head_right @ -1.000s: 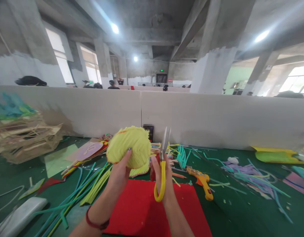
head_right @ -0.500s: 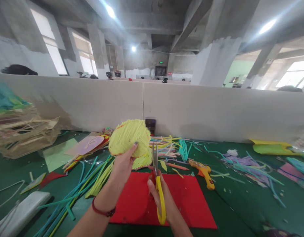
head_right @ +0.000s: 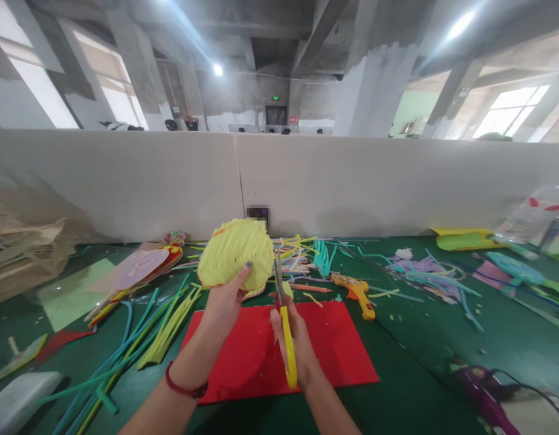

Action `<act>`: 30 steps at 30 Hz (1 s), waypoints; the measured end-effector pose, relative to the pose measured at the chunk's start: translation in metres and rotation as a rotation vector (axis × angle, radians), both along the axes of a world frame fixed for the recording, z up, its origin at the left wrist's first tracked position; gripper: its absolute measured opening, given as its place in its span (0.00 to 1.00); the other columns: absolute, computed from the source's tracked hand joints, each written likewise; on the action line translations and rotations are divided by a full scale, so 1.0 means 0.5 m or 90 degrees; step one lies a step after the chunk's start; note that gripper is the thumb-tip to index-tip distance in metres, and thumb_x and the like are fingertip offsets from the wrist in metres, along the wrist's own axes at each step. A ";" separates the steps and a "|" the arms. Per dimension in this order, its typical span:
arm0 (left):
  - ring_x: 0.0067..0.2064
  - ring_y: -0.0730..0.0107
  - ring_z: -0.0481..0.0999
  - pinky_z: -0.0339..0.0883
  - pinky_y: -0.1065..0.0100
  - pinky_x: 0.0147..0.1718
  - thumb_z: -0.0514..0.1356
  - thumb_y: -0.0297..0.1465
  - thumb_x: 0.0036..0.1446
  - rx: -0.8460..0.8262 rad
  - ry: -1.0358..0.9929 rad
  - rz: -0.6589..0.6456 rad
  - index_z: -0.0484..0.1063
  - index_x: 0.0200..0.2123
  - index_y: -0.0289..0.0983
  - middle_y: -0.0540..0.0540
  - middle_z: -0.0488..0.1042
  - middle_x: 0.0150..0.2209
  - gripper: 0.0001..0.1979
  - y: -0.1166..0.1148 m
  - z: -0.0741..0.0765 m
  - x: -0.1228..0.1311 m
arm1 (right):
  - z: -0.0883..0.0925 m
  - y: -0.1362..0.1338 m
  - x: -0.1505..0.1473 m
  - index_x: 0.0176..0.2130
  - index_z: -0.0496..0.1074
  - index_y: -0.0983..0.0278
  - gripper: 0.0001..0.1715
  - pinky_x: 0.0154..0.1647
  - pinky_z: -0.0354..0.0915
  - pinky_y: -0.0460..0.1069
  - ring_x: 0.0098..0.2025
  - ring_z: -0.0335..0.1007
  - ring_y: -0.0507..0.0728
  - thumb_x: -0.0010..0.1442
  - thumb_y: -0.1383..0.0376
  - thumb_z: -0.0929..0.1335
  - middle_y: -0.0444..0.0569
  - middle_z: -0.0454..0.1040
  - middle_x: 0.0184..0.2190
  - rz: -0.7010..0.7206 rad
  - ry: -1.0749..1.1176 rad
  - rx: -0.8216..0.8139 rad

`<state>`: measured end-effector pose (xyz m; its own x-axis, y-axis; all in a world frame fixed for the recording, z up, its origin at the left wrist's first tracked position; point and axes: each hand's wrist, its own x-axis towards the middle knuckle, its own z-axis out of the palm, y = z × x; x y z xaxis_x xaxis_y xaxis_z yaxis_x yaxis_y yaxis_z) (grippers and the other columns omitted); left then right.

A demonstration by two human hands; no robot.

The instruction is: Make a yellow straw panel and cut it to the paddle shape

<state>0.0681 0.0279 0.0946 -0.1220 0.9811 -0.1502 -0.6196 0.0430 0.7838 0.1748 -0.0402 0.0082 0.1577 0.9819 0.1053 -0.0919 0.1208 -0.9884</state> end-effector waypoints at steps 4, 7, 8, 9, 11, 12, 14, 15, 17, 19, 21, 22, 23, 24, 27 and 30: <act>0.45 0.64 0.78 0.76 0.69 0.36 0.64 0.18 0.47 0.002 -0.018 0.035 0.72 0.48 0.38 0.43 0.76 0.49 0.23 -0.001 0.013 0.000 | -0.001 -0.001 -0.006 0.52 0.63 0.61 0.26 0.23 0.56 0.44 0.23 0.54 0.48 0.61 0.48 0.61 0.40 0.61 0.25 0.009 0.009 -0.003; 0.46 0.67 0.77 0.75 0.72 0.37 0.62 0.17 0.49 0.015 -0.043 0.054 0.71 0.49 0.39 0.44 0.75 0.51 0.23 -0.003 0.009 0.006 | 0.001 -0.006 -0.017 0.51 0.63 0.60 0.25 0.24 0.58 0.44 0.23 0.55 0.48 0.60 0.49 0.63 0.40 0.62 0.25 0.014 0.025 0.001; 0.47 0.66 0.77 0.75 0.71 0.38 0.63 0.17 0.49 0.016 -0.049 0.056 0.71 0.49 0.39 0.44 0.75 0.50 0.23 -0.004 0.005 0.010 | 0.001 -0.007 -0.020 0.51 0.63 0.60 0.25 0.24 0.58 0.44 0.23 0.55 0.48 0.60 0.49 0.63 0.40 0.62 0.25 0.017 0.029 0.006; 0.47 0.66 0.77 0.75 0.71 0.39 0.63 0.18 0.49 0.012 -0.050 0.054 0.72 0.49 0.39 0.44 0.75 0.50 0.23 -0.005 -0.001 0.014 | 0.001 -0.008 -0.023 0.51 0.63 0.60 0.25 0.24 0.59 0.44 0.23 0.56 0.48 0.60 0.49 0.63 0.40 0.62 0.25 0.022 0.031 0.010; 0.49 0.64 0.76 0.74 0.68 0.42 0.65 0.20 0.48 -0.004 -0.041 0.045 0.72 0.48 0.39 0.43 0.76 0.49 0.23 -0.009 -0.013 0.023 | 0.000 -0.007 -0.027 0.51 0.64 0.60 0.25 0.23 0.59 0.44 0.23 0.56 0.48 0.61 0.48 0.62 0.40 0.62 0.26 0.023 0.035 0.012; 0.49 0.63 0.76 0.74 0.66 0.44 0.66 0.21 0.48 -0.013 -0.036 0.042 0.72 0.48 0.39 0.42 0.76 0.49 0.23 -0.011 -0.017 0.026 | -0.001 -0.006 -0.027 0.50 0.64 0.60 0.25 0.23 0.59 0.44 0.23 0.56 0.48 0.61 0.48 0.62 0.40 0.62 0.26 0.020 0.038 0.012; 0.50 0.60 0.75 0.73 0.63 0.45 0.67 0.22 0.48 -0.018 -0.027 0.051 0.72 0.48 0.39 0.41 0.75 0.50 0.23 -0.015 -0.021 0.030 | -0.001 -0.004 -0.028 0.51 0.63 0.60 0.25 0.22 0.59 0.44 0.23 0.56 0.48 0.60 0.48 0.62 0.41 0.63 0.27 0.009 0.044 0.009; 0.50 0.60 0.75 0.73 0.62 0.45 0.66 0.22 0.48 -0.013 -0.027 0.066 0.72 0.49 0.39 0.41 0.75 0.51 0.23 -0.016 -0.020 0.031 | -0.001 -0.003 -0.030 0.51 0.63 0.60 0.25 0.23 0.59 0.44 0.23 0.56 0.48 0.60 0.48 0.62 0.40 0.62 0.27 0.004 0.048 0.007; 0.51 0.61 0.75 0.73 0.63 0.46 0.65 0.21 0.49 0.001 -0.035 0.105 0.71 0.50 0.40 0.42 0.73 0.53 0.24 -0.017 -0.014 0.030 | -0.001 -0.003 -0.035 0.50 0.63 0.60 0.26 0.23 0.59 0.43 0.23 0.56 0.48 0.60 0.47 0.62 0.40 0.62 0.26 0.003 0.060 0.004; 0.51 0.63 0.75 0.72 0.65 0.46 0.64 0.20 0.50 -0.001 -0.048 0.143 0.70 0.51 0.41 0.43 0.72 0.54 0.24 -0.016 -0.009 0.030 | -0.003 -0.005 -0.046 0.49 0.63 0.61 0.27 0.22 0.58 0.43 0.23 0.55 0.48 0.60 0.46 0.61 0.40 0.62 0.25 0.016 0.077 0.002; 0.51 0.65 0.75 0.72 0.66 0.47 0.63 0.20 0.52 -0.018 -0.057 0.161 0.70 0.51 0.41 0.43 0.73 0.53 0.23 -0.017 -0.007 0.032 | -0.006 -0.010 -0.060 0.48 0.64 0.62 0.28 0.21 0.57 0.43 0.22 0.54 0.48 0.60 0.44 0.60 0.39 0.60 0.23 0.031 0.086 -0.004; 0.51 0.66 0.75 0.71 0.67 0.47 0.63 0.20 0.52 -0.024 -0.058 0.160 0.71 0.51 0.41 0.43 0.74 0.52 0.22 -0.018 -0.008 0.034 | -0.008 -0.012 -0.066 0.48 0.64 0.62 0.29 0.20 0.57 0.44 0.21 0.53 0.48 0.59 0.43 0.59 0.39 0.59 0.22 0.035 0.085 -0.012; 0.51 0.66 0.75 0.71 0.67 0.48 0.63 0.21 0.53 -0.027 -0.058 0.156 0.71 0.50 0.40 0.43 0.75 0.51 0.22 -0.019 -0.010 0.037 | -0.010 -0.014 -0.072 0.47 0.64 0.63 0.31 0.20 0.57 0.44 0.20 0.53 0.48 0.59 0.42 0.59 0.38 0.58 0.21 0.033 0.082 -0.023; 0.51 0.66 0.75 0.70 0.67 0.48 0.63 0.21 0.53 -0.028 -0.055 0.155 0.71 0.50 0.40 0.43 0.75 0.51 0.21 -0.021 -0.013 0.039 | -0.011 -0.016 -0.076 0.47 0.64 0.63 0.32 0.19 0.57 0.44 0.19 0.53 0.48 0.58 0.41 0.59 0.38 0.57 0.20 0.028 0.078 -0.035; 0.53 0.65 0.73 0.69 0.66 0.50 0.64 0.24 0.52 -0.022 -0.030 0.160 0.71 0.51 0.40 0.43 0.73 0.53 0.21 -0.027 -0.025 0.046 | -0.009 -0.018 -0.080 0.45 0.65 0.63 0.31 0.20 0.57 0.44 0.20 0.54 0.48 0.57 0.41 0.61 0.38 0.59 0.19 0.002 0.070 -0.049; 0.56 0.64 0.70 0.66 0.65 0.53 0.65 0.26 0.52 -0.012 0.005 0.174 0.70 0.51 0.41 0.44 0.70 0.56 0.21 -0.029 -0.038 0.050 | -0.007 -0.017 -0.075 0.46 0.65 0.62 0.29 0.20 0.58 0.44 0.21 0.55 0.48 0.58 0.43 0.61 0.38 0.60 0.21 -0.013 0.063 -0.030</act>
